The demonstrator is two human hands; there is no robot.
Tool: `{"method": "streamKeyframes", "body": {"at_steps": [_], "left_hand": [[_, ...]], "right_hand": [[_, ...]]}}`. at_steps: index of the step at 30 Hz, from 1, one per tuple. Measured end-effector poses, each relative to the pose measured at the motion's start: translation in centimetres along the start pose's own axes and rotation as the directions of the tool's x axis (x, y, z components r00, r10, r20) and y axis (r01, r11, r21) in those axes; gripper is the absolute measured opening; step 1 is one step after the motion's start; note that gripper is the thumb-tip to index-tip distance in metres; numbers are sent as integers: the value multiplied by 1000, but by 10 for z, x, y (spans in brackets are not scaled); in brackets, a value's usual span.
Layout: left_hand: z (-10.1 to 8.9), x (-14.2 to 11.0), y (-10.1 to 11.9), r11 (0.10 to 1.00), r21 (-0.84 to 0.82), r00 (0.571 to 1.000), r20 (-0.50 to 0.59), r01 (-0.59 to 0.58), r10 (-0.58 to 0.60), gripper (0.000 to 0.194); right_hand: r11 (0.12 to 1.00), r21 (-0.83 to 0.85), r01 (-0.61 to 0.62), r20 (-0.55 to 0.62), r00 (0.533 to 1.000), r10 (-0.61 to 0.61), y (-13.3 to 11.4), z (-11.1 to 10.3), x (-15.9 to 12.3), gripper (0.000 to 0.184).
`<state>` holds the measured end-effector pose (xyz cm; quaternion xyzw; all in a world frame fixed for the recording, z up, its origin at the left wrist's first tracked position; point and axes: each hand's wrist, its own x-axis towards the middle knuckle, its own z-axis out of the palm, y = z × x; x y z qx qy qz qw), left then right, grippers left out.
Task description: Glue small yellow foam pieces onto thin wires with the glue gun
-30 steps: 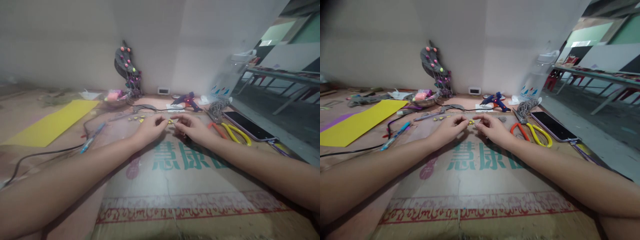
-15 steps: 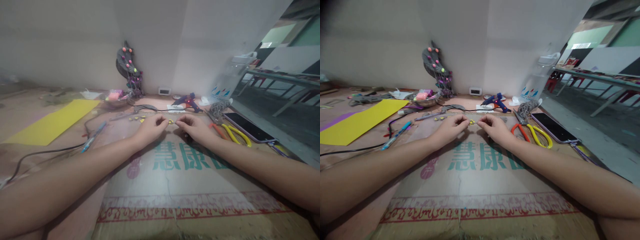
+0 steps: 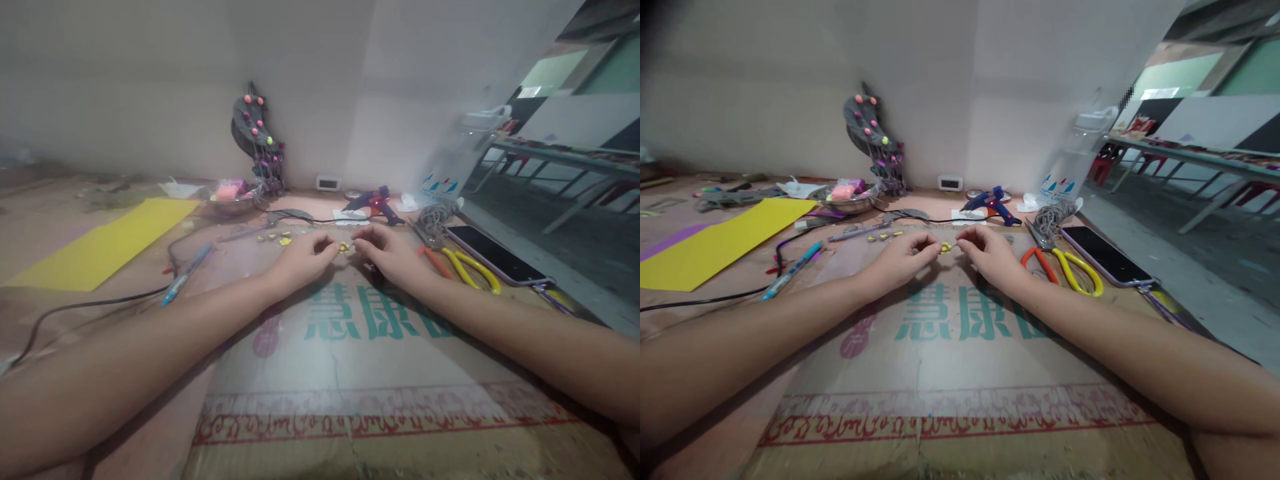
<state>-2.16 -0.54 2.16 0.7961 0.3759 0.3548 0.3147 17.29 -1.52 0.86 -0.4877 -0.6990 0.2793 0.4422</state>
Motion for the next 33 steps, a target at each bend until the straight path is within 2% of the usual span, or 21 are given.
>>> {"method": "streamKeyframes", "body": {"at_steps": [4, 10, 13, 21, 28, 33], "left_hand": [[-1, 0, 1, 1000, -2, 1000, -20, -8, 8, 18], [-1, 1, 0, 999, 30, 999, -23, -22, 23, 21], [0, 0, -2, 999, 46, 999, -17, -28, 28, 22], [2, 1, -5, 998, 63, 1000, 19, -26, 25, 22], [3, 2, -6, 996, 80, 999, 31, -33, 30, 25], [3, 1, -8, 996, 86, 998, 49, -39, 35, 28]], "right_hand": [[998, -10, 67, -56, 996, -67, 1, -1, -1, 26], [980, -179, 89, 40, 996, -83, -8, -2, -2, 23], [970, -222, 99, 52, 995, -89, -9, -1, -2, 23], [973, -216, 84, 73, 995, -70, -8, -2, -3, 26], [990, -136, 25, 105, 994, -11, -8, -1, -3, 30], [986, -161, 40, 104, 994, -24, -8, -2, -4, 28]]}}
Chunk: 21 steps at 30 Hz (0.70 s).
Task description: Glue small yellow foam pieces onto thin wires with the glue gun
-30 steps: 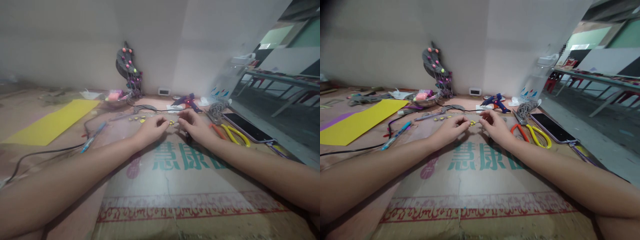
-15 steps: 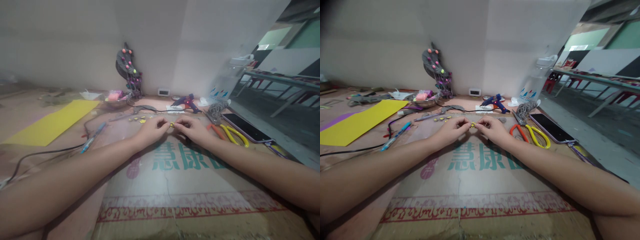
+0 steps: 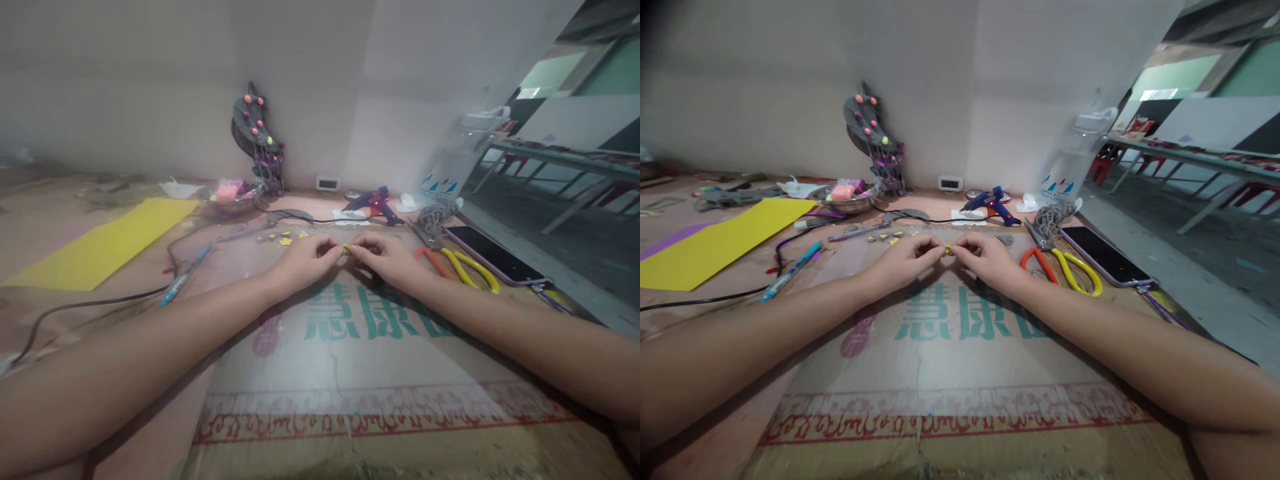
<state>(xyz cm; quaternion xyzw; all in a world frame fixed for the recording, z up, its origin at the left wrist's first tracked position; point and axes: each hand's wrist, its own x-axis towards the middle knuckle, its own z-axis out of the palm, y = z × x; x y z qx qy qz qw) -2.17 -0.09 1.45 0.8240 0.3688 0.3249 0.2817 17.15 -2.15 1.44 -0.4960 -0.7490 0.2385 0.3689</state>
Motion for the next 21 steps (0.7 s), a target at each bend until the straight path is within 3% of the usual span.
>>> {"method": "streamKeyframes", "body": {"at_steps": [6, 21], "left_hand": [[2, 1, -5, 998, 47, 999, 9, -39, 39, 27], [1, 0, -4, 997, 75, 999, 24, -33, 31, 33]], "right_hand": [[996, -72, 58, 34, 998, -56, -6, -1, -1, 25], [997, -79, 13, 46, 999, -10, -9, 0, -2, 26]]}}
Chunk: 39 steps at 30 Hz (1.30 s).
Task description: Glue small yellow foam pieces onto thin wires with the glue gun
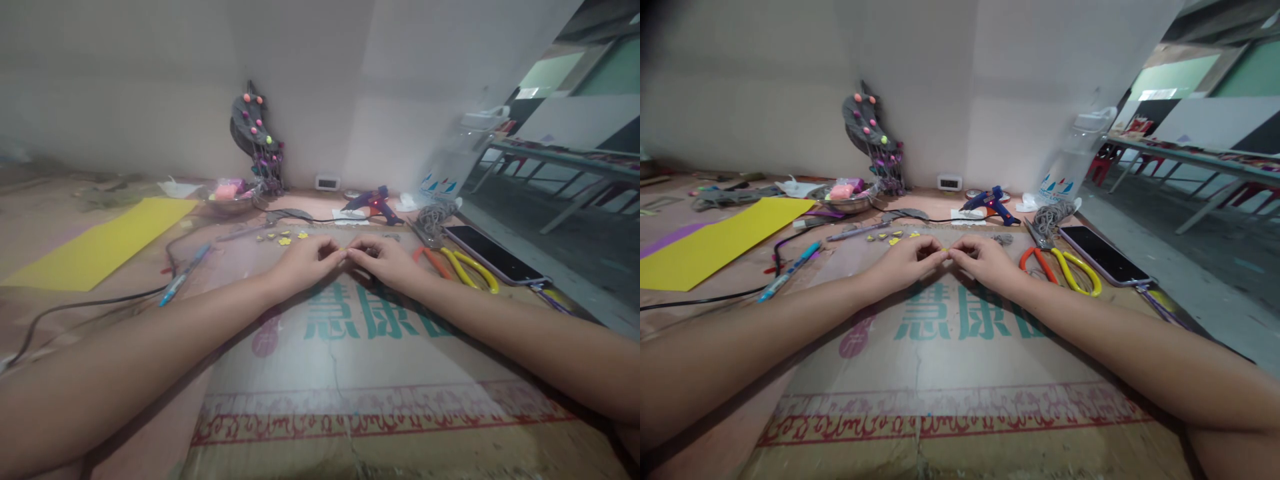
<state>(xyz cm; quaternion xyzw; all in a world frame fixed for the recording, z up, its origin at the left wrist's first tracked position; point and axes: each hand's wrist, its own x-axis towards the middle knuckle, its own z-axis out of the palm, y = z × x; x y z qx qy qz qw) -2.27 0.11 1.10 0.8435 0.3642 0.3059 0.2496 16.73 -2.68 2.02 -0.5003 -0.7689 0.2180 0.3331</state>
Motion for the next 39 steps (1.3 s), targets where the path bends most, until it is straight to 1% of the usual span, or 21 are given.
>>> {"method": "streamKeyframes", "body": {"at_steps": [4, 8, 10, 15, 20, 24, 26, 30, 35, 39], "left_hand": [[-1, 0, 1, 1000, -12, 1000, 4, 11, -11, 35], [0, 0, 2, 1000, -2, 1000, -2, 14, -14, 29], [0, 0, 2, 1000, -1, 1000, -3, 11, -11, 27], [1, 0, 1, 1000, -3, 1000, -17, 10, -10, 27], [0, 0, 2, 1000, -9, 1000, -9, 16, -16, 27], [0, 1, 3, 1000, -9, 1000, -12, 16, -16, 28], [0, 1, 3, 1000, -7, 1000, -10, 18, -18, 28], [1, 0, 2, 1000, -10, 1000, -9, 16, -16, 28], [0, 0, 0, 1000, -20, 1000, -2, 2, -2, 32], [0, 0, -1, 1000, -29, 1000, -2, -6, 6, 32]], "right_hand": [[1000, 6, -7, 0, 1000, 7, -1, -1, 0, 28], [1000, 12, -11, -2, 1000, 11, 0, -1, 0, 28], [999, 52, -16, 6, 1000, 15, 1, 0, -1, 29], [975, 212, -70, 75, 996, 55, 2, 2, -4, 34], [966, 244, -79, 83, 995, 61, -1, 2, -5, 39], [953, 291, -83, 87, 994, 60, 2, 3, -4, 39], [955, 284, -89, 76, 995, 70, 4, 3, -3, 37], [975, 210, -74, 41, 997, 67, 5, 3, -2, 31], [952, 280, -124, 74, 991, 108, 1, 4, -4, 30], [957, 264, -117, 76, 992, 100, 0, 4, -5, 29]]}}
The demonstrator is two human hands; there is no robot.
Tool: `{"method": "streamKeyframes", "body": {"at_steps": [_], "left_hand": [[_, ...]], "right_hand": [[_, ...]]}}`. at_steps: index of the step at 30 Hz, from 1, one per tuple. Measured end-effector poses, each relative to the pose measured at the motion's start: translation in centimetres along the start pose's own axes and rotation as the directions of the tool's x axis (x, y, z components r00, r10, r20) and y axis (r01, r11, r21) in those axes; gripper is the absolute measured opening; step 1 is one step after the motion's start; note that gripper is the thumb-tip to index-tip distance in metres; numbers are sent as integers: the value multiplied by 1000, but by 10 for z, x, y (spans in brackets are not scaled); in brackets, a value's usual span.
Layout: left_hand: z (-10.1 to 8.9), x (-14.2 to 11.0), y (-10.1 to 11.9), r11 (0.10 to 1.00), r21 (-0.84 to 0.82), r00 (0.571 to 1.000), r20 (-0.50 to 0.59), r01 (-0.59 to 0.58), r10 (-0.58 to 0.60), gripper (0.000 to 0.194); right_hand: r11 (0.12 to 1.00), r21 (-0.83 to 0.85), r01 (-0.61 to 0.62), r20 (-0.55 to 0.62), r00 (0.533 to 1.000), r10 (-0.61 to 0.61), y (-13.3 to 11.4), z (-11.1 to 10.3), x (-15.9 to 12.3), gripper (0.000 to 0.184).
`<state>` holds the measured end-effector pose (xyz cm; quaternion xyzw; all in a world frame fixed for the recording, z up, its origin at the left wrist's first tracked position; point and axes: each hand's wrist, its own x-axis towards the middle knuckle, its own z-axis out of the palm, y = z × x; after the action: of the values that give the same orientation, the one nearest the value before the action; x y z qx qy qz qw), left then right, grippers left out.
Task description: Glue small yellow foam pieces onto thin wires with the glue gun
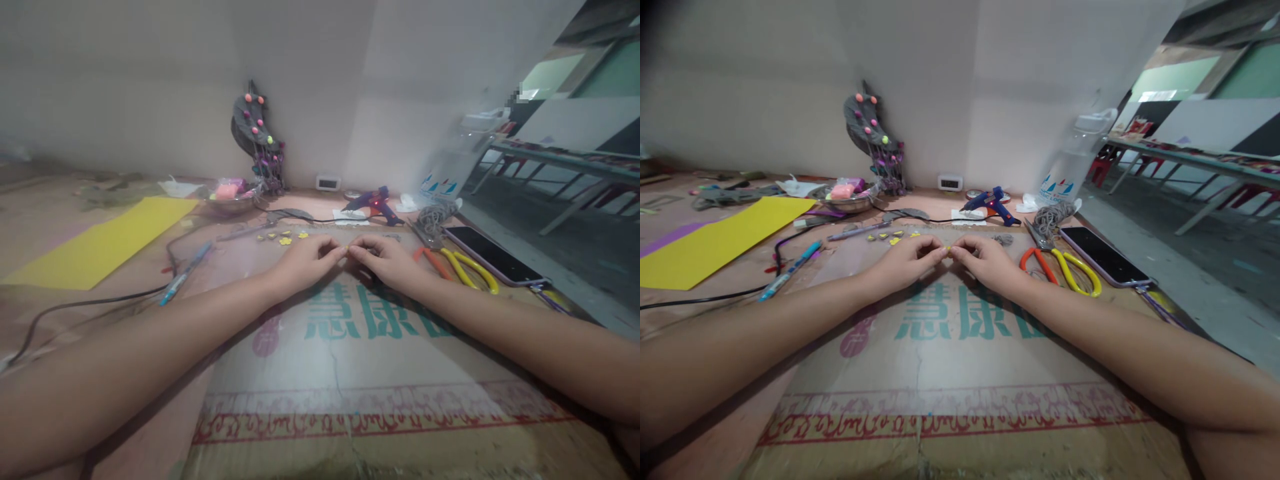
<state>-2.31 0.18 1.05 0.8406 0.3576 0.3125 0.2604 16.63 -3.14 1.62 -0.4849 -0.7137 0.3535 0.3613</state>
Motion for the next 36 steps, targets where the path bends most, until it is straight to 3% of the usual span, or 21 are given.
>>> {"method": "streamKeyframes", "body": {"at_steps": [3, 8, 14, 17, 24, 31, 36], "left_hand": [[1, 0, 0, 1000, 3, 1000, -13, 4, -4, 30], [1, 0, 1, 1000, -8, 1000, -8, 11, -11, 29], [1, 1, 0, 1000, -22, 999, -25, 21, -22, 30], [1, 1, 1, 999, -31, 999, -30, 42, -43, 30], [0, 1, 2, 998, -28, 997, -47, 56, -57, 28], [-1, 0, 5, 998, -28, 997, -40, 63, -64, 28], [-2, 0, 8, 997, -35, 997, -38, 66, -67, 28]], "right_hand": [[998, -54, 32, -2, 999, -32, 1, -2, 2, 32], [980, -93, 177, -124, 974, -188, 8, -4, 7, 28], [983, -21, 183, -196, 963, -183, 11, -4, 7, 21], [977, -100, 191, -195, 959, -207, 6, -6, 6, 18], [967, -195, 164, -183, 963, -200, 3, -7, 5, 31], [966, -183, 183, -164, 963, -214, 6, -6, 4, 15], [903, -375, 209, -163, 944, -286, -3, -22, 6, 11]]}}
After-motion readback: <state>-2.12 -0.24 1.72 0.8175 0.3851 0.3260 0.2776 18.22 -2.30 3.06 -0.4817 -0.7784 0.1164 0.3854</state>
